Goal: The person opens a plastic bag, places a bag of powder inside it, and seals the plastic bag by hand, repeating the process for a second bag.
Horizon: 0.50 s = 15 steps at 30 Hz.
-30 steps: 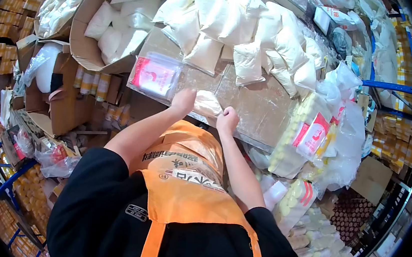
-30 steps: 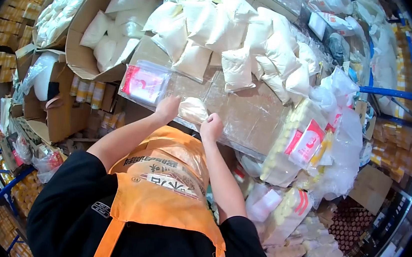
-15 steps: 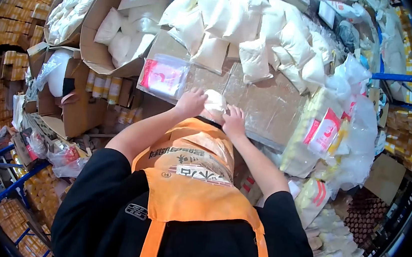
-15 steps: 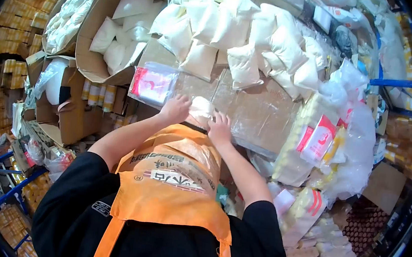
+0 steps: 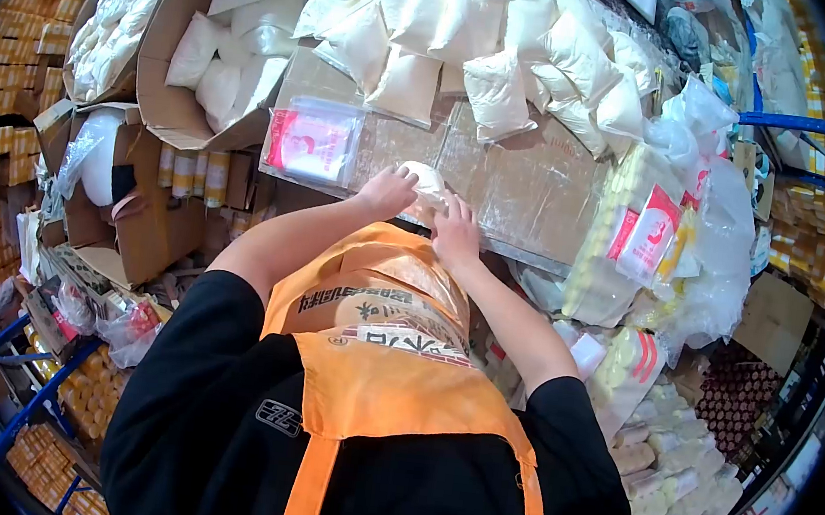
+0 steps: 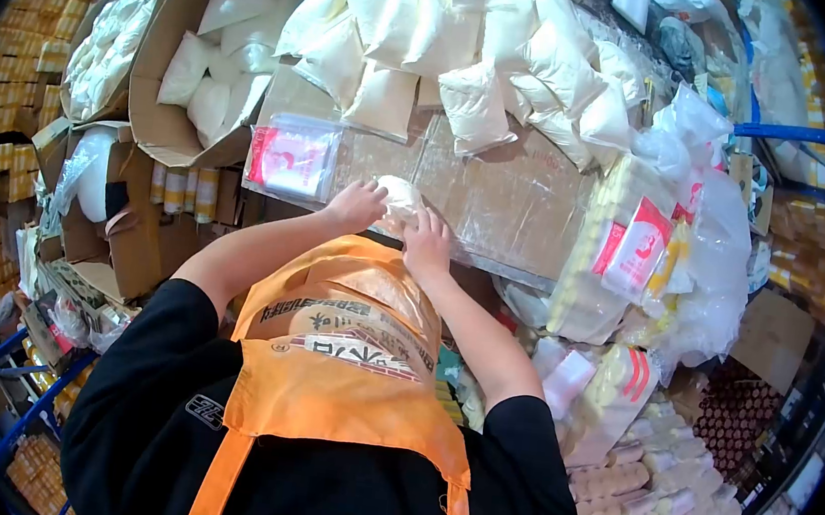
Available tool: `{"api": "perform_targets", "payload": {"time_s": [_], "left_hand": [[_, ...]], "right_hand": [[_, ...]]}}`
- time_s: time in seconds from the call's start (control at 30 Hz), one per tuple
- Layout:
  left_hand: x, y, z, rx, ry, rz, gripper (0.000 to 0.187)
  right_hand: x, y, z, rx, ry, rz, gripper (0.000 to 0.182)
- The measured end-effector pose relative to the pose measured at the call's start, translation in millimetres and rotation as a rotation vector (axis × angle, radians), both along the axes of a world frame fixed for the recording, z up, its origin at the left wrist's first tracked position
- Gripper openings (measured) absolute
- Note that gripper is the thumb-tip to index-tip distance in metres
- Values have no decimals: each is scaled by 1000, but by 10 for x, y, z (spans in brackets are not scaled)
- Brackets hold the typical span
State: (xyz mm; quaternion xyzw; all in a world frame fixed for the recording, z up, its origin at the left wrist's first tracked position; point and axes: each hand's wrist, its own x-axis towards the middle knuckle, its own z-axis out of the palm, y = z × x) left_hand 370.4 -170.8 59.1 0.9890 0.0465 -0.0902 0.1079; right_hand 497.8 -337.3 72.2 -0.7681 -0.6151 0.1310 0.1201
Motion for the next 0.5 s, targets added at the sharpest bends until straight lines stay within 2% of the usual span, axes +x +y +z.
{"api": "perform_targets", "payload": {"time_s": [0.03,0.07,0.1,0.13,0.17,0.23,0.3,0.33,0.43,0.5], "left_hand": [[50,-17,0,0,2,0,11],[113,-21,-4,2,118,-26,12],[158,0,-9,5,233,-54,14],[162,51,-35,5,233,-59,14],[141,116,-59,-85,151,-104,12],[91,241,-31,-172,68,-156,10],[26,366,155,-270,-124,-227,9],[-23,356,197,-342,-117,-164,9],[-46,331,597,-338,-198,-202,12],[-53,367,763,-269,-321,-298,17]], "right_hand": [[9,-22,-29,-4,-99,6,10],[32,-34,-65,-4,-95,4,10],[87,-35,-102,-189,-52,14,8],[140,-35,-102,-374,-10,24,7],[173,-57,-97,-376,-8,16,7],[269,-60,-80,-186,102,-43,6],[377,-33,87,-159,53,-18,6],[429,26,297,-80,58,-10,7],[557,8,701,98,10,37,6],[574,-103,713,252,-1,-2,6]]}}
